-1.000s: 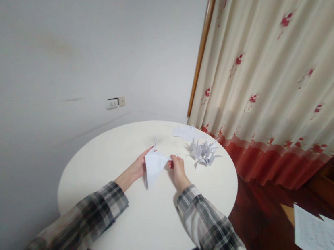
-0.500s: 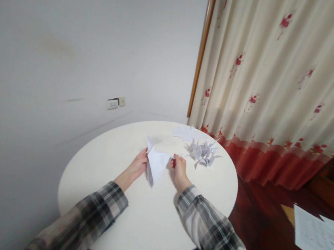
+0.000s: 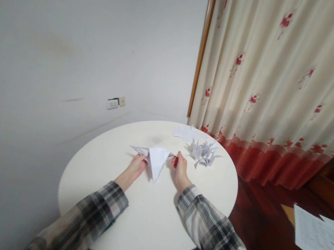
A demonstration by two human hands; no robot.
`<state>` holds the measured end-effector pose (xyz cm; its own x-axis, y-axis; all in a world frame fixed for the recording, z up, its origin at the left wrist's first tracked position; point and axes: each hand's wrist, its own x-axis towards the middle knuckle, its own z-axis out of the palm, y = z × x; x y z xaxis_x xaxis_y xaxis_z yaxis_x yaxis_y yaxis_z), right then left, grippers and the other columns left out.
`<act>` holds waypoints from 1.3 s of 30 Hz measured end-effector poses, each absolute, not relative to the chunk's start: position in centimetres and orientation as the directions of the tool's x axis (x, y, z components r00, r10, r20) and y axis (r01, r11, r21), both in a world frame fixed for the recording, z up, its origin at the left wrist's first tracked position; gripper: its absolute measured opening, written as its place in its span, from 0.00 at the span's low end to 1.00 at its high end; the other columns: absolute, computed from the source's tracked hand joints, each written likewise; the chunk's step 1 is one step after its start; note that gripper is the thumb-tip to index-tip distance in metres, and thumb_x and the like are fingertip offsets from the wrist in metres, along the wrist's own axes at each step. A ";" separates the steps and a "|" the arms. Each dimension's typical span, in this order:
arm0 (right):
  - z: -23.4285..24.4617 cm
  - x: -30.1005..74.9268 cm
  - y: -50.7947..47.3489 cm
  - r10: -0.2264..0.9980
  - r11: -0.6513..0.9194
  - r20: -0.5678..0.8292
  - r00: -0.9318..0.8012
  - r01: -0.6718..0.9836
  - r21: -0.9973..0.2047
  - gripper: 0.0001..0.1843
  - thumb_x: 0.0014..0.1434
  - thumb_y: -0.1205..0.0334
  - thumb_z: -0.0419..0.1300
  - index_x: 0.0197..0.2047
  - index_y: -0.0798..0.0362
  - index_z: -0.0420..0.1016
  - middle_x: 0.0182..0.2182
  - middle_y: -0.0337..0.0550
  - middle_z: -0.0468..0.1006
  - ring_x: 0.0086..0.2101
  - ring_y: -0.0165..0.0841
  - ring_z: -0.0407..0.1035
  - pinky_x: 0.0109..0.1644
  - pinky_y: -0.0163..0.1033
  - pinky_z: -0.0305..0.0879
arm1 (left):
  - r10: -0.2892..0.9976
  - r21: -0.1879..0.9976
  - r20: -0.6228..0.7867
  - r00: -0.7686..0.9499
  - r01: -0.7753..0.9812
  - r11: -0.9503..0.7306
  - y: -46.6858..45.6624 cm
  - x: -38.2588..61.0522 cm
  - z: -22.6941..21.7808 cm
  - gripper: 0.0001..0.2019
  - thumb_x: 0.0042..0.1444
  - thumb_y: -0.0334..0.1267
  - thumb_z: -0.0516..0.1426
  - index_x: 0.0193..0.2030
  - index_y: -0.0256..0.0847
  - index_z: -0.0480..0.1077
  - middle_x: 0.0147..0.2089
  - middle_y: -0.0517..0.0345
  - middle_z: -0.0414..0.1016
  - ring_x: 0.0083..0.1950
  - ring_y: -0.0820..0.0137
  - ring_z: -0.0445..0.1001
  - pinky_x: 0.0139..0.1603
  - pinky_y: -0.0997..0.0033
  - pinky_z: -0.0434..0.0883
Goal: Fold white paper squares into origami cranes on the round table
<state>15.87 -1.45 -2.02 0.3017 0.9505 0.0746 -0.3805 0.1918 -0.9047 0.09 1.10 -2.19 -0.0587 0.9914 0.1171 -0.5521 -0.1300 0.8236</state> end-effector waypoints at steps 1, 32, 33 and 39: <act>-1.9 15.9 -1.5 0.955 0.186 0.072 0.288 -0.389 -0.902 0.22 0.49 0.42 0.55 0.18 0.53 0.65 0.15 0.40 0.68 0.16 0.26 0.58 0.20 0.34 0.53 | 0.991 0.817 0.115 -0.063 -0.562 -0.131 1.2 0.1 -2.3 0.20 0.36 0.29 0.58 0.41 0.38 0.68 0.37 0.55 0.76 0.39 0.67 0.73 0.41 0.69 0.68; -2.7 15.2 -1.5 0.655 0.539 0.743 0.142 0.602 -0.590 0.28 0.53 0.63 0.53 0.58 0.53 0.58 0.55 0.52 0.64 0.55 0.41 0.56 0.59 0.52 0.50 | 0.988 0.961 0.150 0.041 -0.239 -0.136 -1.2 0.3 -0.3 0.16 0.34 0.30 0.64 0.34 0.36 0.73 0.37 0.51 0.77 0.39 0.63 0.74 0.43 0.65 0.67; -2.7 15.3 -1.4 0.652 0.528 0.744 0.145 0.618 -0.583 0.27 0.53 0.64 0.52 0.58 0.53 0.59 0.55 0.52 0.64 0.55 0.41 0.56 0.59 0.52 0.49 | 0.989 0.966 0.142 0.044 -0.224 -0.129 -1.1 0.3 -0.3 0.15 0.34 0.30 0.64 0.34 0.36 0.73 0.36 0.51 0.77 0.39 0.62 0.74 0.43 0.65 0.67; -2.5 15.9 -1.6 0.657 0.474 0.739 0.148 0.682 -0.558 0.22 0.51 0.69 0.48 0.50 0.52 0.68 0.52 0.48 0.66 0.54 0.42 0.55 0.58 0.53 0.48 | 0.988 0.964 0.153 0.007 -0.219 -0.148 -0.4 -0.2 -0.7 0.16 0.32 0.27 0.64 0.32 0.38 0.72 0.36 0.52 0.77 0.41 0.60 0.73 0.43 0.64 0.67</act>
<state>15.95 -1.63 -2.45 0.1480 0.6570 0.7392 0.6816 0.4737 -0.5576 -0.18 -0.44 -0.75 0.0072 0.9881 0.1534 -0.2195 -0.1481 0.9643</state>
